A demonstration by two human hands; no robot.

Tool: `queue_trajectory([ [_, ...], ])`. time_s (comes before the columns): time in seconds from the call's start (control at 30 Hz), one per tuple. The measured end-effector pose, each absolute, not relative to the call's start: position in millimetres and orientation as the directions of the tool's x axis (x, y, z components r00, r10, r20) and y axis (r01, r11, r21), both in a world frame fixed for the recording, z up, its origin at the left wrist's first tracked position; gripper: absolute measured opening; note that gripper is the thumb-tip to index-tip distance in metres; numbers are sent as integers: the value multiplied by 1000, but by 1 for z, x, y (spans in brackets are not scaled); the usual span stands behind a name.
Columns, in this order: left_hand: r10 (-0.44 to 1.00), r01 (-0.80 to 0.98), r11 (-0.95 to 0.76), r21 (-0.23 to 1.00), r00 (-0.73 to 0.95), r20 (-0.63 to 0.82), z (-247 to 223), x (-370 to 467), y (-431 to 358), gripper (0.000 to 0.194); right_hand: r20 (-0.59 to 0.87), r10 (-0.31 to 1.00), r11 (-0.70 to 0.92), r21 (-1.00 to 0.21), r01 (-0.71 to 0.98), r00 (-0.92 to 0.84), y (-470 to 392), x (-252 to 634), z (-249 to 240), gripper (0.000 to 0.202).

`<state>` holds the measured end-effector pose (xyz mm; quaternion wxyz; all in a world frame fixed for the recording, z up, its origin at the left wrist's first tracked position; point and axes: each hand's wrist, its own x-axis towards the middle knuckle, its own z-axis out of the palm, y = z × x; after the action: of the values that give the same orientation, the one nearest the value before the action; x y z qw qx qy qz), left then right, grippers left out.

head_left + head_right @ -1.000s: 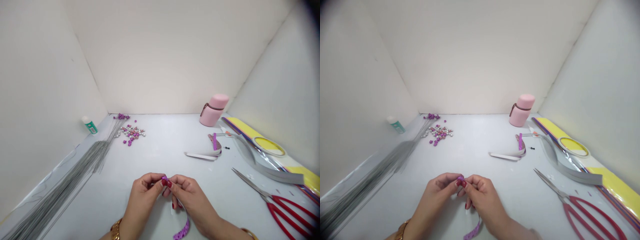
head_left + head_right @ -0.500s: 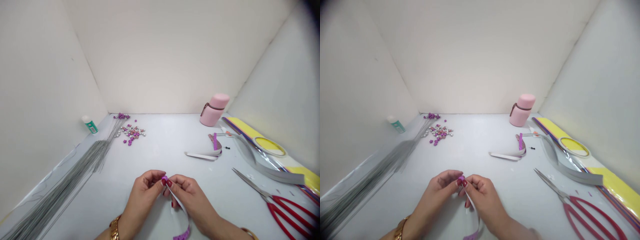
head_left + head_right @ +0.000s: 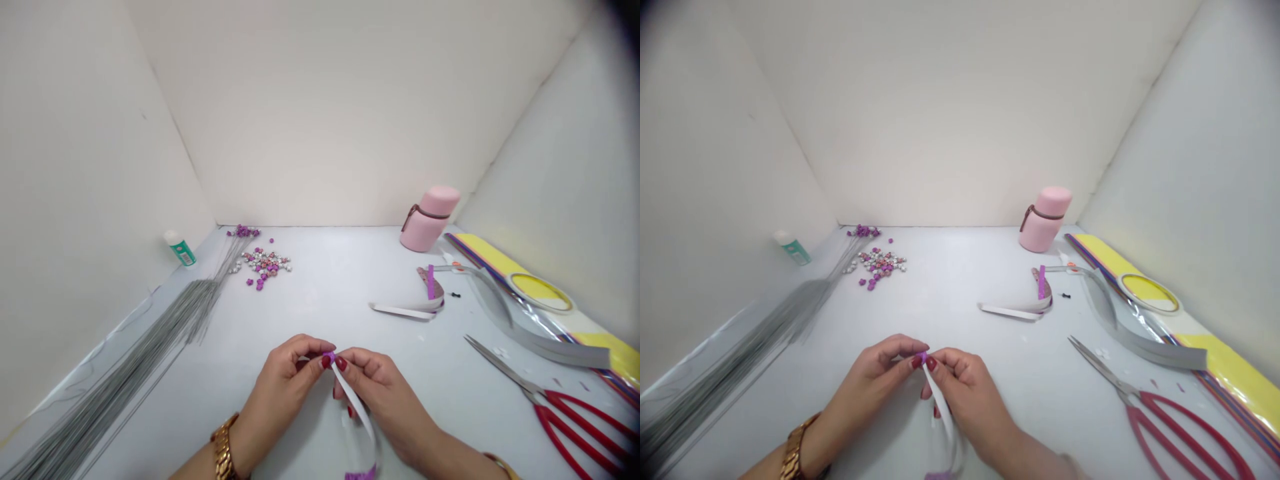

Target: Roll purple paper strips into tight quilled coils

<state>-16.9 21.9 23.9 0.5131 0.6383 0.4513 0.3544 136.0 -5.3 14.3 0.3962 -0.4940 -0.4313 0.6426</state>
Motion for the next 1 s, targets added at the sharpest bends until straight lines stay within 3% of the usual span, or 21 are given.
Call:
queue_trajectory([
  [0.1, 931, 173, -40, 984, 363, -26, 24, -15, 20, 15, -289, 939, -308, -948, -82, -184, -5, 136, 15, 38],
  [0.33, 922, 8, 216, 976, 326, -206, 22, -9, 15, 19, -210, 966, -217, -976, -34, -149, -5, 136, 16, 33],
  [0.53, 955, 95, 171, 981, 228, -188, 25, -9, 14, 16, -297, 941, -312, -947, -78, -162, -5, 135, 14, 33],
  [1.0, 964, 153, 144, 978, 202, -173, 24, -9, 13, 16, -241, 956, -249, -968, -34, -166, -5, 135, 12, 29],
])
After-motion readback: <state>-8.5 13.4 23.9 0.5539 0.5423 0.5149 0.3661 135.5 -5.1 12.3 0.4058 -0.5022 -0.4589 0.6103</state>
